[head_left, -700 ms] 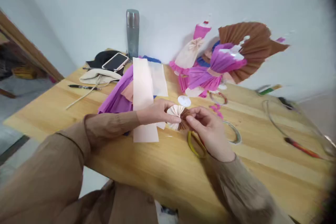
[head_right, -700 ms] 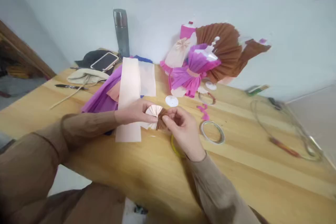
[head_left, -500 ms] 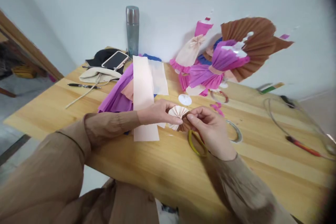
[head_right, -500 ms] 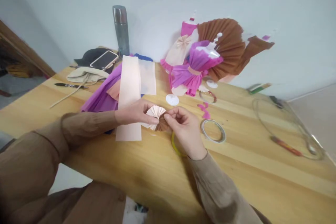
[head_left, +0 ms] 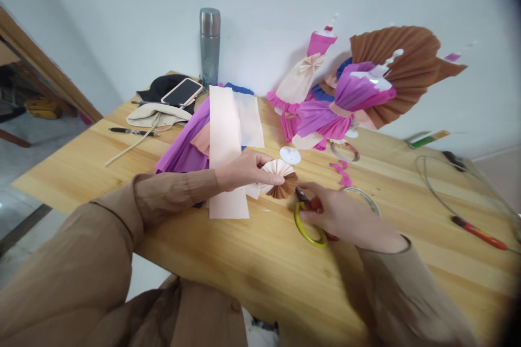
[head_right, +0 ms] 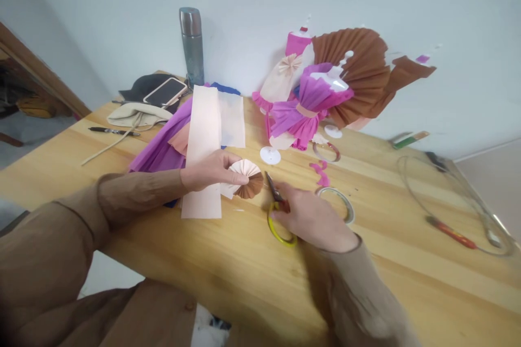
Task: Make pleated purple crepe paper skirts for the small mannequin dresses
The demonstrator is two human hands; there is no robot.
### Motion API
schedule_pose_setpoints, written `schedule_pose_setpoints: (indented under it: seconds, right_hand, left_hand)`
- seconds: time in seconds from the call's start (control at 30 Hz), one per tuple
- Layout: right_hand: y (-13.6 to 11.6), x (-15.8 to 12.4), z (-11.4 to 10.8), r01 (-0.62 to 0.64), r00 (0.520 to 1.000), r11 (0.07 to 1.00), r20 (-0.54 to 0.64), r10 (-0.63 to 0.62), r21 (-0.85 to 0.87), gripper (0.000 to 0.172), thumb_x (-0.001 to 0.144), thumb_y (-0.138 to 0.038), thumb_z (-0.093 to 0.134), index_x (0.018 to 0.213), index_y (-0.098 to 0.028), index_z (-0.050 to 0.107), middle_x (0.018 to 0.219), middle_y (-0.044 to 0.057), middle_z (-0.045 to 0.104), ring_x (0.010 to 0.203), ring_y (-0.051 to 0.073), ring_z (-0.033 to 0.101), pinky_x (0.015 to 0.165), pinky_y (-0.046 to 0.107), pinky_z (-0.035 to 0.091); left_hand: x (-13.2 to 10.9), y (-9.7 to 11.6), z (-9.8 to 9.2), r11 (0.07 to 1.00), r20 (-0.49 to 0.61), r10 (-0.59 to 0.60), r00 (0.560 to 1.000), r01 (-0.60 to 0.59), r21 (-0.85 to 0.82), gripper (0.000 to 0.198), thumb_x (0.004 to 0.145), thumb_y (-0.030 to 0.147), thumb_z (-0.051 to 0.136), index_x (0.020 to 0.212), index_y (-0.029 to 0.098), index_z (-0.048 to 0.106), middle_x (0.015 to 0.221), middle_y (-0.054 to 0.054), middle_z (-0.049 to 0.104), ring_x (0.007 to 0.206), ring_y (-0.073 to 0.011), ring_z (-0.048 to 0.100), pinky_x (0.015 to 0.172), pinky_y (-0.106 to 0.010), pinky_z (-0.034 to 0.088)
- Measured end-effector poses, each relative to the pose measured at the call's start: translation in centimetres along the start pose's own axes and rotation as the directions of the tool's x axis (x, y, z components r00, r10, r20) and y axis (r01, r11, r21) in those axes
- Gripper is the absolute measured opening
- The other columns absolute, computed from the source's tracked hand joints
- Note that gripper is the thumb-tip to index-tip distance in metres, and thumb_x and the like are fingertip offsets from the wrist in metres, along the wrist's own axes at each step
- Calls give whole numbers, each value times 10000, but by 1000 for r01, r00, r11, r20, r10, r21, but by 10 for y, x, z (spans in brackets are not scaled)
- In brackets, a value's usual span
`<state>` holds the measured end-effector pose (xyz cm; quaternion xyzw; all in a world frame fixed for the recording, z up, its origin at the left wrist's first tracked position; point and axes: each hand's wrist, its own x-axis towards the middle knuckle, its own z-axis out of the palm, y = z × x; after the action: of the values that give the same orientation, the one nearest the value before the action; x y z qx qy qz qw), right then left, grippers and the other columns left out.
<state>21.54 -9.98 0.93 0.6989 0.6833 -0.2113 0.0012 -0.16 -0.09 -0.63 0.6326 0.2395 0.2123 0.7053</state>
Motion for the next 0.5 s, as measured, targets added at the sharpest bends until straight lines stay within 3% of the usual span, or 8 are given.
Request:
schedule_pose_setpoints:
  seconds: [0.1,0.2,0.3,0.5]
  right_hand:
    - [8,1,6,8,998,983,66,4,-184,603,763,-197,609,1361,-202,526,947,96,690,790,234,658,614,290,386]
    - [10,1,11,24,998,980,68,-10,-199,549,795,-187,582,1341,-192,530,942,106,684,785,233,662,631,294,397]
    - [7,0,13,-51,993,974,89,72,-219,507,848,-268,564,1351,-223,514,859,98,714,761,269,681,585,306,372]
    - [2,0,17,-119,993,963,-31,115,-241,274,894,-318,444,1046,-156,603,863,158,727,732,291,680,562,334,357]
  left_hand:
    - [1,-3,-2,998,-19,8,1000,-7,66,367,676,405,810,765,71,686,626,-8,586,569,-89,500,523,-226,382]
    - [2,-3,-3,992,-38,36,999,-32,120,308,708,367,776,720,78,670,606,-2,576,548,-79,485,506,-216,375]
    - [2,-3,-3,988,-30,50,998,-45,145,279,714,336,769,681,85,651,597,-5,587,539,-75,496,502,-206,381]
    - [1,-1,-3,998,31,8,999,-10,56,282,723,338,759,701,79,649,605,-29,619,542,-106,570,522,-230,448]
